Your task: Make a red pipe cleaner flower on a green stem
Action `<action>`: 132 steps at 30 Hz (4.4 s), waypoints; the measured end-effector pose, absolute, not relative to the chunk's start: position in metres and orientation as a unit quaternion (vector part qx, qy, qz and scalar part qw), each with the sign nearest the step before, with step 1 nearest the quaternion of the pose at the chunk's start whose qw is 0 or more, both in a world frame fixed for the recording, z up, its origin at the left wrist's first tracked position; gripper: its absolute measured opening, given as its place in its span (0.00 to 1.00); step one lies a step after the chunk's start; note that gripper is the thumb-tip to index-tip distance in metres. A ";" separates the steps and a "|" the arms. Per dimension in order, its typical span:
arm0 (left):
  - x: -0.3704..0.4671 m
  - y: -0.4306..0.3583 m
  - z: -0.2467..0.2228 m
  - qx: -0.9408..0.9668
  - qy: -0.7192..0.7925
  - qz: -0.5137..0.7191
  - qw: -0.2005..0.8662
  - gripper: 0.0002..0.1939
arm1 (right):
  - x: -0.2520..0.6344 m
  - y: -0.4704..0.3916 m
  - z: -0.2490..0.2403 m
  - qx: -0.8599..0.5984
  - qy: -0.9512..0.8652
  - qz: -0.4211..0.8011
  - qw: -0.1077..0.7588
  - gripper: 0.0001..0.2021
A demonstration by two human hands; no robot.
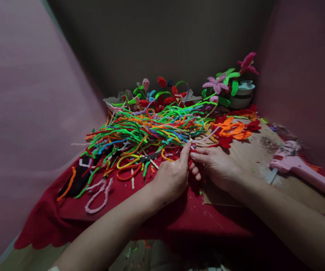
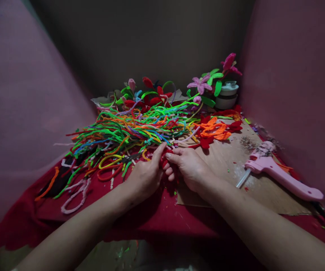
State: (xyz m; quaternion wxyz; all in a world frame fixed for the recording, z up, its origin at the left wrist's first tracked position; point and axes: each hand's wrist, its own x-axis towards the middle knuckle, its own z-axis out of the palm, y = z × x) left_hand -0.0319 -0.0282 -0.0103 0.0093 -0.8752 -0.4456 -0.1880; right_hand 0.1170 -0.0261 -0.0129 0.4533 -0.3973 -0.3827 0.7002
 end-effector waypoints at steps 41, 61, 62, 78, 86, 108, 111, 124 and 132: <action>-0.042 -0.019 0.022 -0.653 -0.375 -0.252 -0.608 0.06 | 0.123 -0.024 0.004 -0.381 -0.385 0.654 0.529 0.08; -0.032 -0.020 0.008 -0.498 -0.305 -0.308 -0.751 0.08 | 0.123 -0.028 -0.001 -0.392 -0.408 0.618 0.546 0.12; -0.032 -0.021 0.010 -0.509 -0.312 -0.305 -0.742 0.08 | 0.123 -0.029 0.000 -0.407 -0.415 0.603 0.546 0.12; -0.041 -0.010 0.013 -0.512 -0.351 -0.428 -0.657 0.08 | 0.126 -0.030 0.010 -0.433 -0.499 0.587 0.468 0.11; -0.041 -0.013 0.017 -0.580 -0.384 -0.393 -0.601 0.07 | 0.125 -0.032 0.004 -0.358 -0.441 0.660 0.492 0.08; -0.029 -0.031 0.018 -0.625 -0.415 -0.354 -0.558 0.05 | 0.119 -0.039 0.006 -0.470 -0.625 0.343 0.520 0.04; -0.029 -0.033 0.019 -0.618 -0.391 -0.354 -0.583 0.06 | 0.118 -0.039 0.006 -0.460 -0.613 0.376 0.520 0.04; -0.030 -0.027 0.022 -0.527 -0.362 -0.366 -0.676 0.03 | 0.124 -0.035 0.011 -0.412 -0.484 0.576 0.514 0.08; -0.029 -0.028 0.020 -0.560 -0.443 -0.288 -0.638 0.06 | 0.124 -0.028 -0.002 -0.389 -0.481 0.618 0.484 0.08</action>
